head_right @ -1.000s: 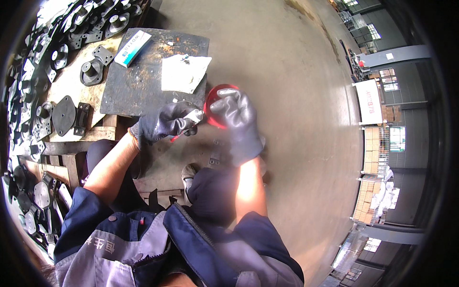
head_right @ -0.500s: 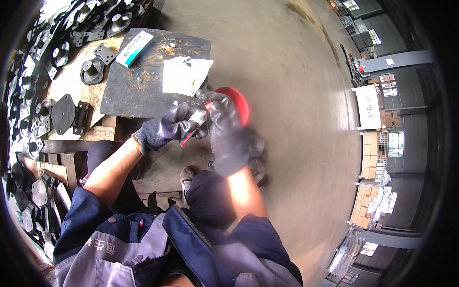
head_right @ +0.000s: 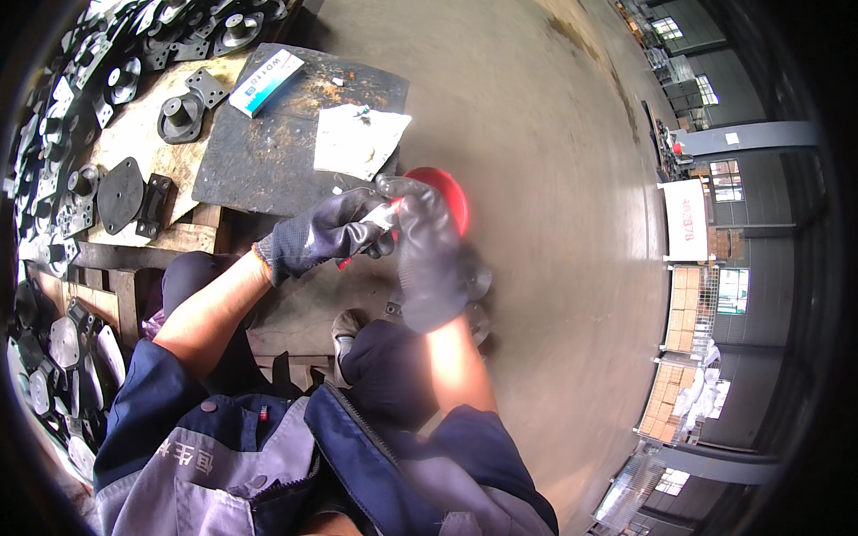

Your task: The person applies a white adhesive from a tube onto a small metal part and then rubs it in with a cloth. They then pick up a larger metal part and apply the adhesive to its surface, rubbing it in with the cloth.

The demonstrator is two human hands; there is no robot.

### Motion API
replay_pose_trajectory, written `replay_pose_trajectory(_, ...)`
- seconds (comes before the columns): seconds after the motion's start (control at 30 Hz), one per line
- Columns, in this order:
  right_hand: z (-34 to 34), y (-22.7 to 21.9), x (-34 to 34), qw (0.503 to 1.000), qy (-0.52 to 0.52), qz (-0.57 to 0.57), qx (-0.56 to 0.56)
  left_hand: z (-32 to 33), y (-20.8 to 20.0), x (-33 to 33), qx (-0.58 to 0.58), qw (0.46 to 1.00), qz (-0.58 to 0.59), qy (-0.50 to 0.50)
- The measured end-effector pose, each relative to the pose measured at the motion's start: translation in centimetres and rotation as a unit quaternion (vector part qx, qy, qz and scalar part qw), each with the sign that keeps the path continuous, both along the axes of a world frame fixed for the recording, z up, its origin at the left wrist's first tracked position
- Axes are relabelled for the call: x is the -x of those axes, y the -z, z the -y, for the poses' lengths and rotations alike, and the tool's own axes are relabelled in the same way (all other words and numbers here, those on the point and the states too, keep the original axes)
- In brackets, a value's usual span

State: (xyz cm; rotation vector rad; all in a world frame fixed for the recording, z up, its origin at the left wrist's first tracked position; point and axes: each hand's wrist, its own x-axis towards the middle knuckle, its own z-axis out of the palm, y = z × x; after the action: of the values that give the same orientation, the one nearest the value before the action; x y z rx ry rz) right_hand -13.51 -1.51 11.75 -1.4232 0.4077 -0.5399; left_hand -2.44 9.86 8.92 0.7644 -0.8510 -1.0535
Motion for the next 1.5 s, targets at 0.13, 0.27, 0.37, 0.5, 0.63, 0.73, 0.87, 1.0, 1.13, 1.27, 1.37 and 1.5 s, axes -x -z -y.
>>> replay_pose_trajectory(0.13, 3.3, 2.9, 0.3, 0.994, -0.053, 0.081, -0.044, -0.2, 1.1, -0.4, -0.063, 0.974, 0.199, -0.090)
replay_pose_trajectory(0.27, 3.5, 3.0, 1.0, 0.999, -0.030, 0.043, -0.007, -0.3, 0.8, -0.6, -0.087, 0.949, 0.272, -0.134)
replay_pose_trajectory(0.37, 2.3, 1.1, 0.9, 0.987, -0.039, -0.033, 0.152, -0.8, 0.3, -0.9, -0.092, 0.901, 0.383, -0.184)
replay_pose_trajectory(0.5, 2.9, 1.4, 1.5, 0.991, -0.078, -0.026, 0.103, -0.8, 0.0, -0.9, -0.125, 0.887, 0.409, -0.174)
replay_pose_trajectory(0.63, 2.2, 2.5, 1.5, 0.996, -0.083, 0.015, 0.018, -0.9, 0.9, -0.6, -0.159, 0.868, 0.442, -0.161)
replay_pose_trajectory(0.73, 1.3, 2.5, 1.4, 0.948, -0.057, -0.068, 0.305, -1.1, 1.4, -0.5, -0.170, 0.875, 0.428, -0.150)
replay_pose_trajectory(0.87, 1.0, 3.1, 1.1, 0.977, -0.075, -0.048, 0.195, -1.4, 1.0, -0.6, -0.174, 0.885, 0.408, -0.140)
replay_pose_trajectory(1.0, 0.7, 4.1, 1.0, 0.978, -0.069, -0.028, 0.194, -1.8, 1.8, -0.8, -0.190, 0.865, 0.448, -0.126)
replay_pose_trajectory(1.13, -0.8, 3.3, 0.2, 0.932, -0.053, -0.058, 0.353, -2.3, 2.1, -0.7, -0.254, 0.834, 0.477, -0.114)
replay_pose_trajectory(1.27, -0.7, 4.7, 0.2, 0.946, -0.038, -0.080, 0.311, -2.7, -0.2, -1.1, -0.305, 0.758, 0.568, -0.099)
replay_pose_trajectory(1.37, -0.3, 5.8, -0.3, 0.991, -0.045, -0.112, 0.051, -3.0, -0.1, -1.3, -0.302, 0.690, 0.646, -0.126)
replay_pose_trajectory(1.5, -1.0, 3.3, -2.0, 0.982, -0.038, -0.171, 0.072, -2.4, -0.3, -1.6, -0.347, 0.705, 0.604, -0.133)
